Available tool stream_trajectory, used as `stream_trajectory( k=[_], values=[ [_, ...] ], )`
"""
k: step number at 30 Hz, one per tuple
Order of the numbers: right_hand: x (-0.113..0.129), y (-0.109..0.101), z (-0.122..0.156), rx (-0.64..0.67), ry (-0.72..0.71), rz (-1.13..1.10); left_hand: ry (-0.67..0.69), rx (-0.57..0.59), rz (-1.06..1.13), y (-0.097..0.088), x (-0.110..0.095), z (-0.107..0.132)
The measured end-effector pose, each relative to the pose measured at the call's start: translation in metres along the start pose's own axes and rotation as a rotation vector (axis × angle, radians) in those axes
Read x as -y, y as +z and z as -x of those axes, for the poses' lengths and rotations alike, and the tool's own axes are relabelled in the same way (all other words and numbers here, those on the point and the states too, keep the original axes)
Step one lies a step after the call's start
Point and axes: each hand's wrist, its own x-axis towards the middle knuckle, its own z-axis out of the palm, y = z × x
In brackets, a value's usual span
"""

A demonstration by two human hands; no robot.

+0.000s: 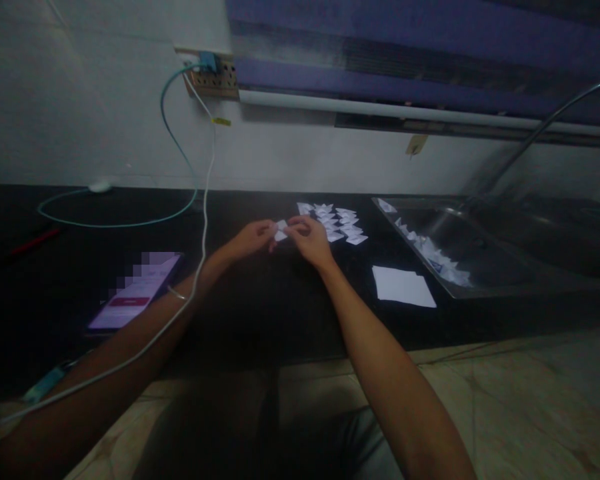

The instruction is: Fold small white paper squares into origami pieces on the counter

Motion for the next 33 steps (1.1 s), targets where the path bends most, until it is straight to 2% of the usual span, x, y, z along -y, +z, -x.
stream_trajectory(
  k=[4, 8, 24, 33],
  values=[
    [0.004, 0.001, 0.001, 0.018, -0.016, 0.0, 0.025, 0.033, 0.014, 0.003, -0.004, 0.002],
    [0.004, 0.001, 0.001, 0.029, -0.001, -0.019, 0.03, 0.017, 0.005, 0.004, -0.006, 0.003],
    [0.0, 0.003, 0.0, 0.133, 0.018, -0.13, 0.092, 0.018, -0.064, 0.002, 0.003, 0.001],
    [-0.002, 0.004, -0.002, 0.143, 0.044, -0.206, 0.122, 0.017, -0.129, 0.0, 0.005, 0.0]
  ],
)
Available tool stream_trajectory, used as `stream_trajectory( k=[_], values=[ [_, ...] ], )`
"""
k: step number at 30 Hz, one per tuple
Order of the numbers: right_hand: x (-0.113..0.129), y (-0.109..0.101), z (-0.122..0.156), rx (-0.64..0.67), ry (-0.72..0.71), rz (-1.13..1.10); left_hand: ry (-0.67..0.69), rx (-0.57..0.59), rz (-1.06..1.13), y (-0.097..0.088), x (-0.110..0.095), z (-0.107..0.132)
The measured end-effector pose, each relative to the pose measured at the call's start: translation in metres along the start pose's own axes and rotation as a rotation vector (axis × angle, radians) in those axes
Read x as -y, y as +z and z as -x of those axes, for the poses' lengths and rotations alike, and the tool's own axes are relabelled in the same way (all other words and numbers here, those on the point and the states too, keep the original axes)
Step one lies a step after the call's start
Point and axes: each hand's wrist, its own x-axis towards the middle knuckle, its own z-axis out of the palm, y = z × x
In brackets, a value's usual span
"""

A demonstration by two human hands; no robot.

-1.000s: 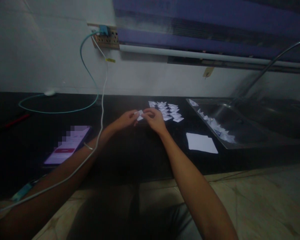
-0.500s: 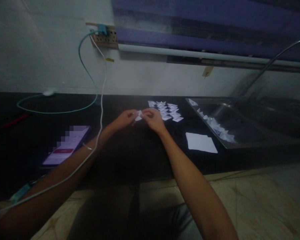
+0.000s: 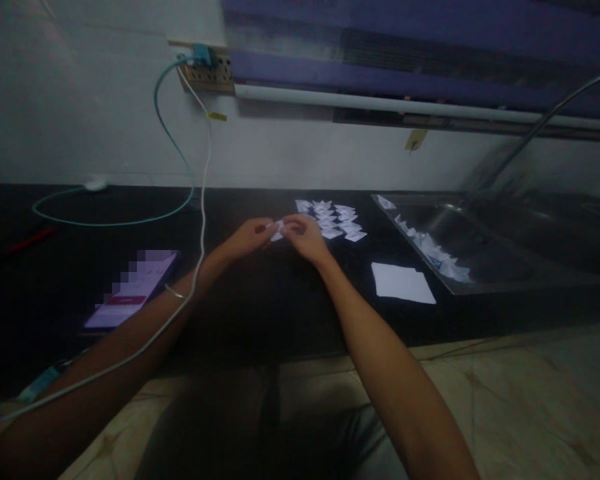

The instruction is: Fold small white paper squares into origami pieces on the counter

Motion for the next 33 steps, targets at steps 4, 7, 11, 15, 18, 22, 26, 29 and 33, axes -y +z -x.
stream_trajectory(
  k=[4, 7, 11, 15, 18, 22, 26, 29, 33],
  values=[
    [-0.001, -0.001, 0.0, -0.015, 0.015, -0.003, -0.011, 0.004, 0.009, -0.001, -0.001, 0.001],
    [-0.001, -0.001, 0.0, -0.028, 0.039, 0.018, -0.017, 0.006, 0.018, 0.0, -0.003, 0.001],
    [0.0, -0.001, 0.001, -0.043, 0.046, 0.039, -0.06, -0.007, 0.054, 0.002, -0.008, 0.002],
    [-0.001, -0.002, 0.001, -0.031, 0.028, 0.035, -0.092, 0.003, 0.1, 0.001, -0.01, 0.003],
    [-0.001, -0.001, 0.0, 0.004, 0.038, 0.038, -0.068, 0.046, 0.129, -0.002, -0.009, 0.004],
    [-0.002, 0.0, 0.0, 0.053, 0.079, 0.006, -0.067, 0.053, 0.142, -0.004, -0.007, 0.004],
    [-0.008, -0.002, -0.002, 0.015, 0.172, -0.052, -0.052, 0.036, 0.171, -0.002, -0.007, 0.002],
    [-0.011, -0.004, -0.003, -0.025, 0.168, -0.089, -0.027, 0.019, 0.202, -0.002, -0.006, 0.002],
    [-0.009, -0.006, -0.002, 0.0, 0.133, -0.076, -0.027, 0.005, 0.187, -0.004, -0.005, 0.002]
  ],
)
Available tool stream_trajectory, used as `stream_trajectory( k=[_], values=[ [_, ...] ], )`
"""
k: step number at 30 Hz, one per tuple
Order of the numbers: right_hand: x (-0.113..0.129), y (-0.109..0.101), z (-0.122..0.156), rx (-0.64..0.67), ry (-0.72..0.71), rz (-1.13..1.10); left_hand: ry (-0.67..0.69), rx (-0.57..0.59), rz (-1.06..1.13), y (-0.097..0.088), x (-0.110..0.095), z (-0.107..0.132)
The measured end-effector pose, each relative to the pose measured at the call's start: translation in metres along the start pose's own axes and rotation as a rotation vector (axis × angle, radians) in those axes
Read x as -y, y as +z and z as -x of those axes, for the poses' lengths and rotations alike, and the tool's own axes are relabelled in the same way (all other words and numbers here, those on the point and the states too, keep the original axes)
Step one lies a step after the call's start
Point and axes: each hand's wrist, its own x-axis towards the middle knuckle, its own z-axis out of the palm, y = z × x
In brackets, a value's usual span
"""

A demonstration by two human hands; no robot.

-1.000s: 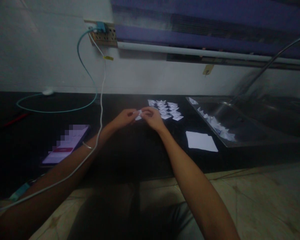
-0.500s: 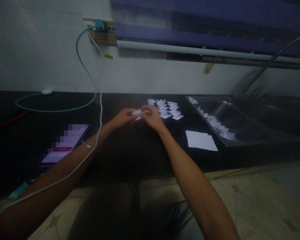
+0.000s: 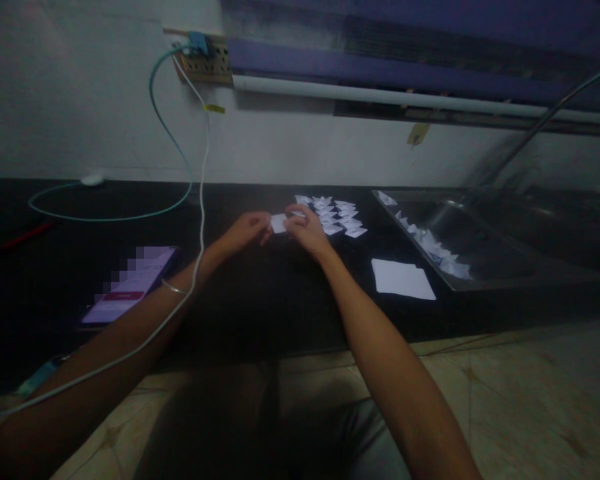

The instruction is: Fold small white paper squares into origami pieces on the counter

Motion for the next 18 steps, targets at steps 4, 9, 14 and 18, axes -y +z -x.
stream_trajectory(
  k=[4, 9, 14, 18],
  values=[
    [0.004, 0.001, 0.002, 0.011, -0.014, -0.036, -0.018, -0.024, -0.047, 0.001, -0.003, 0.0],
    [0.009, 0.001, 0.002, -0.049, 0.054, -0.142, -0.012, -0.138, 0.037, 0.001, 0.0, -0.002],
    [0.018, 0.001, 0.004, -0.061, 0.22, -0.304, 0.051, -0.123, 0.009, -0.001, 0.005, -0.002],
    [0.023, 0.002, 0.006, -0.016, 0.275, -0.34, 0.182, -0.226, -0.149, -0.001, 0.008, -0.004]
  ],
)
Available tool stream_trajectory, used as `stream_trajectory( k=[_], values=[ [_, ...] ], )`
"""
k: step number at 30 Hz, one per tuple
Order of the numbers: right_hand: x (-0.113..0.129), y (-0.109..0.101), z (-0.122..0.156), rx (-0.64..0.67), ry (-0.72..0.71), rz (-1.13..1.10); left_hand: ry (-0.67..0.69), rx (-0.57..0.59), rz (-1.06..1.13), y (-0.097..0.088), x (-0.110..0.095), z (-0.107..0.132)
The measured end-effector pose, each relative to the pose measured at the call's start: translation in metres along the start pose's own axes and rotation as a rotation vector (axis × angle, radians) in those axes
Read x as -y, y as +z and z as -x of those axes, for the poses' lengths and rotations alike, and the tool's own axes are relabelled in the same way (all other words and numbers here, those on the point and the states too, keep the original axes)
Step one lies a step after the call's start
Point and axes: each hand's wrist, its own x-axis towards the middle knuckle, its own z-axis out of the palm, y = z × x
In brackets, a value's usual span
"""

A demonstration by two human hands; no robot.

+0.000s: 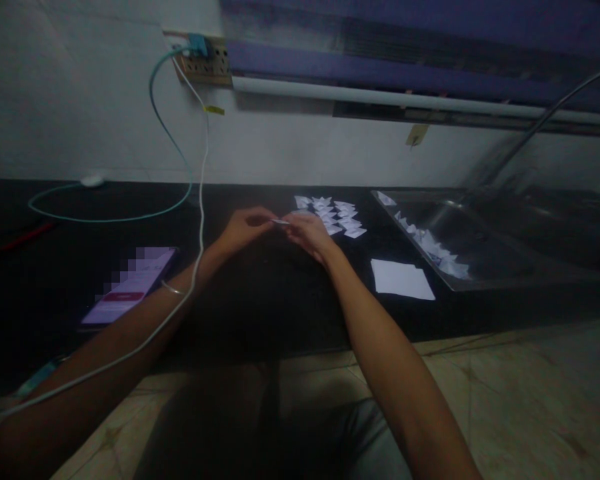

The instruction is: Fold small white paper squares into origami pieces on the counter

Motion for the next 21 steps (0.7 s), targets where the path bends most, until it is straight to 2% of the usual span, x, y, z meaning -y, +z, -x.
stream_trajectory(
  k=[3, 7, 10, 21],
  values=[
    [-0.003, -0.001, -0.002, 0.023, -0.002, 0.042, -0.003, -0.044, -0.041, 0.0, 0.0, 0.0],
    [-0.011, -0.006, -0.007, 0.044, -0.191, 0.243, -0.193, -0.019, 0.003, -0.001, -0.005, 0.001],
    [-0.017, -0.01, -0.01, 0.052, -0.265, 0.323, -0.247, -0.018, 0.047, -0.001, -0.009, 0.001],
    [-0.015, -0.01, -0.011, -0.05, -0.206, 0.187, -0.311, -0.018, 0.138, 0.001, -0.016, 0.001]
  ],
)
